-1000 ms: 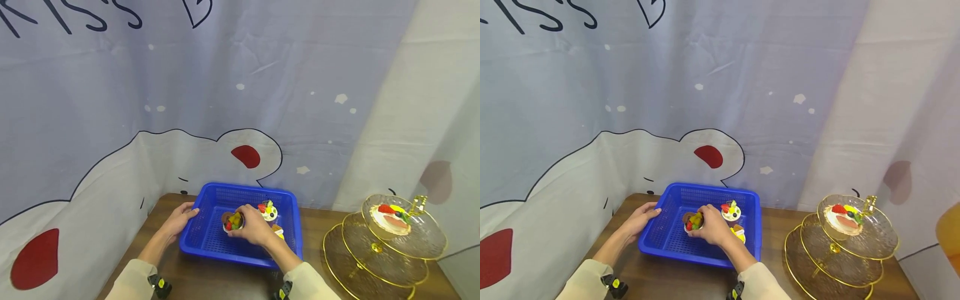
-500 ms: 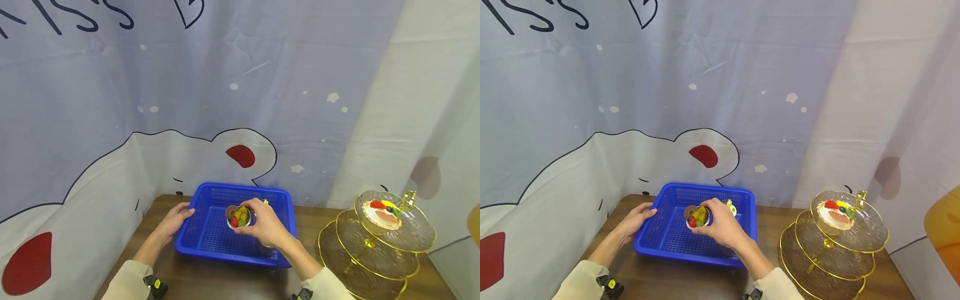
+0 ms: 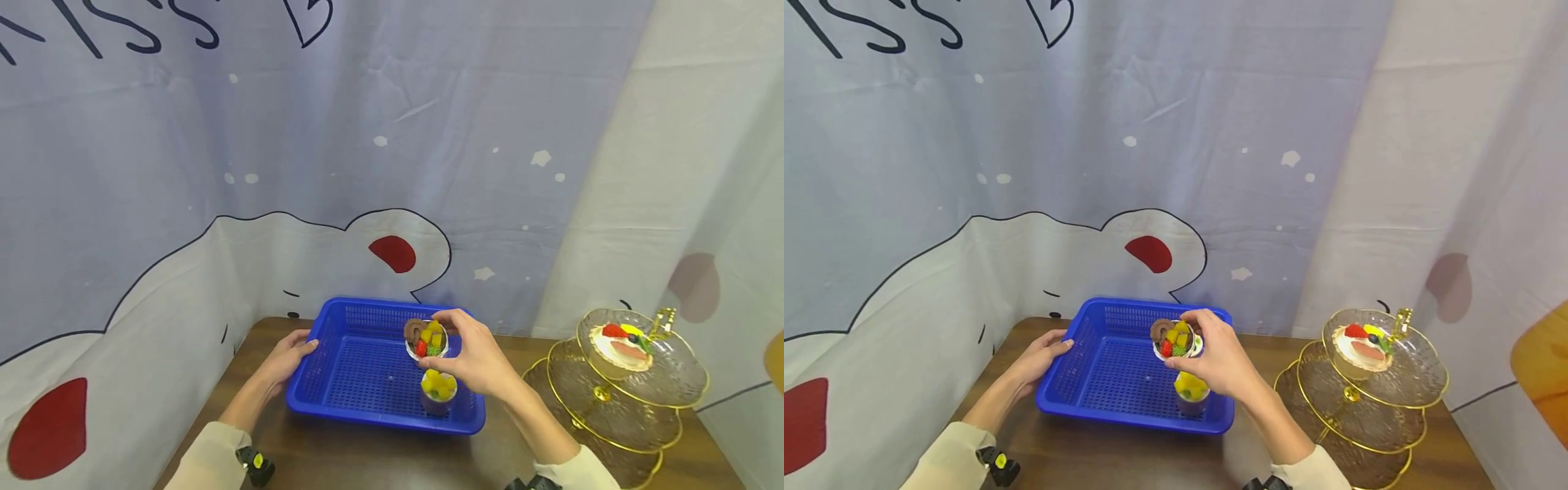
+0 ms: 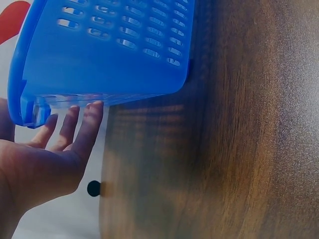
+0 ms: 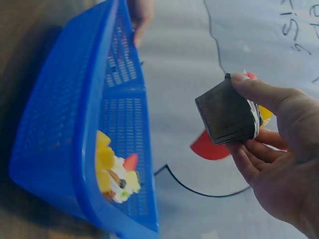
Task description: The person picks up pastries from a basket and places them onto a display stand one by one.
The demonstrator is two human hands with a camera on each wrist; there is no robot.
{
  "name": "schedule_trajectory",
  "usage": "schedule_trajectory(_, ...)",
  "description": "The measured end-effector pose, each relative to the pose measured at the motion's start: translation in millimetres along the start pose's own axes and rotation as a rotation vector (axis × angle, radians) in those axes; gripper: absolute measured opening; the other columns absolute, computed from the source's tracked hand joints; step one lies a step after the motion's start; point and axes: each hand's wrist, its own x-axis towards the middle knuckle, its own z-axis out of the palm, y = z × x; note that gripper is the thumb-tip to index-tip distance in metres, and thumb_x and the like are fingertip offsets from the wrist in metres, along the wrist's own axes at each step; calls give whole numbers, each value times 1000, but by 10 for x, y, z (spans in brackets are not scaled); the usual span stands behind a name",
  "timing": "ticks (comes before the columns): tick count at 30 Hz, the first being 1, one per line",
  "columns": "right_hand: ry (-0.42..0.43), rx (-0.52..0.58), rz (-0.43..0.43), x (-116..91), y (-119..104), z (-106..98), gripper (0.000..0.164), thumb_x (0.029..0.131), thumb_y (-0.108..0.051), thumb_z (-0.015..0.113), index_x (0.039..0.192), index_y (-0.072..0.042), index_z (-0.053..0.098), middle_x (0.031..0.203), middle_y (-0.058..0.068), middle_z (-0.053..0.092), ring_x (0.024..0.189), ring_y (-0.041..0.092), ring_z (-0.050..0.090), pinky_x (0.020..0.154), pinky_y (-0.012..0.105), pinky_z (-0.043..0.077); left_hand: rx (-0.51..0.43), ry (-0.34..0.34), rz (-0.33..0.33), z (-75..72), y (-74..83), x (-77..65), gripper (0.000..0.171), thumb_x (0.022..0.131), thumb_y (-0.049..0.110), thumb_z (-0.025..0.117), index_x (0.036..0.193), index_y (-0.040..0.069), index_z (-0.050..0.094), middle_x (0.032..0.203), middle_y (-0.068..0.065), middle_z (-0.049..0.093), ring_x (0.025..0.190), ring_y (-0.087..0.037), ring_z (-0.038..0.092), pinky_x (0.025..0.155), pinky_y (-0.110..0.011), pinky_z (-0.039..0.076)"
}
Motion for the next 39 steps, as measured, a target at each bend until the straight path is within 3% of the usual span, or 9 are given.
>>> schedule_trajectory(9, 90, -34, -60, -160, 5, -331, 66, 75, -26, 99, 130, -10, 66, 121, -1, 71, 109, 23, 70, 96, 48, 57, 13, -11, -3, 18, 11, 23, 48, 112, 19, 52, 154, 0, 39, 147, -27, 54, 105, -29, 69, 81, -42, 60)
schedule_trajectory(16, 148, -81, -75, -320, 33, -543, 64, 75, -31, 99, 127, -12, 67, 117, -3, 72, 108, 20, 71, 93, 48, 58, 8, -9, -1, 15, -16, 33, 47, 112, 18, 52, 154, 0, 40, 145, -27, 55, 103, -29, 70, 81, -42, 61)
schedule_trajectory(26, 271, -122, -61, -601, -42, -884, 60, 74, -28, 100, 126, -18, 69, 112, -8, 73, 104, 9, 68, 90, 15, 47, 14, -8, 1, 25, -28, 26, 48, 112, 20, 53, 154, 0, 40, 144, -27, 56, 102, -28, 70, 81, -42, 60)
schedule_trajectory(33, 341, -85, -42, -857, -73, -1053, 63, 72, -17, 101, 128, -19, 70, 113, -7, 73, 104, -2, 65, 93, 9, 44, 20, -6, 14, 8, -31, -26, 49, 111, 18, 53, 153, -2, 39, 144, -29, 55, 105, -30, 70, 81, -41, 60)
schedule_trajectory(39, 383, -61, -64, -1071, -54, -1268, 68, 68, 1, 99, 128, -12, 69, 114, -3, 72, 105, -1, 69, 97, 10, 47, 21, -6, 13, 13, -4, -28, 49, 112, 20, 54, 154, 0, 40, 143, -28, 56, 105, -30, 70, 82, -41, 60)
